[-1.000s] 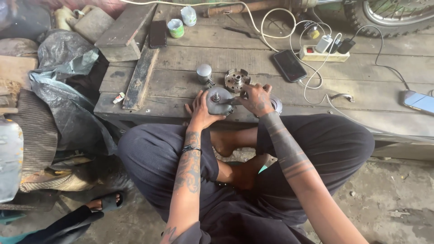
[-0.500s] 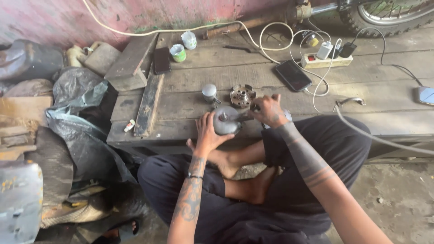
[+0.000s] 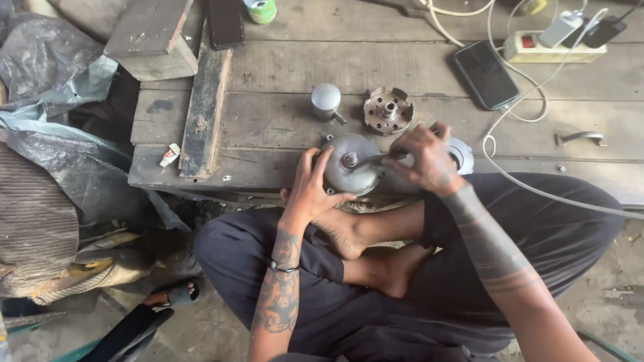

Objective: The person sits cross-legged and cleans a round metal mechanical part using a wire brush. They scrub the surface and edges of the part, rotate it to access different areas, and place it on a wooden table surrounded by other disassembled components.

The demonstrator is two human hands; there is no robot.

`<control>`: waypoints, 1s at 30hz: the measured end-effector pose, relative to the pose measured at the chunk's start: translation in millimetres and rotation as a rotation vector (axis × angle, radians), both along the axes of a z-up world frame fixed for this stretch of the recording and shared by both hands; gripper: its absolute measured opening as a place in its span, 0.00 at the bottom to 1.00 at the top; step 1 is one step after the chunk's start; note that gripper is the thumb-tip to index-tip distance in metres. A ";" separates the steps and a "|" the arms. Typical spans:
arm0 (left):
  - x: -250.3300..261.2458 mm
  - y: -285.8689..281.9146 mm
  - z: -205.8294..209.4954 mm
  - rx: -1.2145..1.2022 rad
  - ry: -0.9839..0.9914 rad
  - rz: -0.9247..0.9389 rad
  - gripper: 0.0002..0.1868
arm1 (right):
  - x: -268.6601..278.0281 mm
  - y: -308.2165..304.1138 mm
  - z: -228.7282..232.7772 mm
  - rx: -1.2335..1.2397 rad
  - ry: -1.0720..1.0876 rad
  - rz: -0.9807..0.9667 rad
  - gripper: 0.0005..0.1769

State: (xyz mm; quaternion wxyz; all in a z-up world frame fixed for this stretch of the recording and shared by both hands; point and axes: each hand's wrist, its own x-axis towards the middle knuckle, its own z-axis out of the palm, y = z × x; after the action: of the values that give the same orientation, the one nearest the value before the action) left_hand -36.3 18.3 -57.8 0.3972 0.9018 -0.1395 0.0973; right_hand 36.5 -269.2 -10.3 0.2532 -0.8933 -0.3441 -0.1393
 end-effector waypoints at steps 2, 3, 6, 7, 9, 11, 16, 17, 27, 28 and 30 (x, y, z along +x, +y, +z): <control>0.5 1.2 1.9 0.000 -0.001 -0.001 0.61 | 11.6 -8.4 2.8 -0.021 -0.013 -0.048 0.14; 1.1 0.8 3.0 0.001 -0.017 -0.007 0.61 | 16.2 -14.0 4.3 -0.043 -0.041 -0.101 0.13; 0.6 2.5 -0.4 0.026 -0.011 -0.015 0.62 | 5.4 -3.1 20.4 0.003 -0.010 -0.021 0.14; 1.1 1.2 6.0 0.022 -0.016 -0.016 0.62 | 2.7 3.7 22.0 -0.001 -0.015 -0.021 0.14; -3.5 -0.6 18.2 0.039 -0.004 -0.020 0.62 | -6.2 18.7 23.6 -0.008 0.025 0.040 0.12; -2.8 -3.8 11.7 0.072 -0.031 0.003 0.63 | 2.5 16.1 28.1 -0.030 0.020 0.014 0.13; -7.7 -19.5 21.8 0.097 -0.069 0.078 0.66 | 7.2 18.7 30.4 -0.117 -0.024 -0.029 0.13; -10.5 -25.2 31.6 0.080 -0.059 0.110 0.63 | -1.5 30.2 44.7 -0.142 -0.038 -0.012 0.13; -3.8 -58.4 9.1 0.110 -0.104 0.252 0.57 | 23.0 -18.8 15.2 -0.006 0.283 -0.278 0.16; 1.2 -52.1 10.6 0.108 -0.100 0.251 0.57 | 23.9 -18.7 13.8 -0.009 0.287 -0.279 0.16; 6.0 -42.0 11.8 0.130 -0.070 0.163 0.58 | 21.3 -21.0 9.5 0.044 0.372 -0.307 0.18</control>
State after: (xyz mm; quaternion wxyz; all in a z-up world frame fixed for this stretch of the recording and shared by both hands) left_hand -30.3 -23.6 -46.0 0.3237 0.9300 -0.0854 0.1514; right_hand 57.8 -290.2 -0.8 0.3074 -0.9397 -0.1486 -0.0167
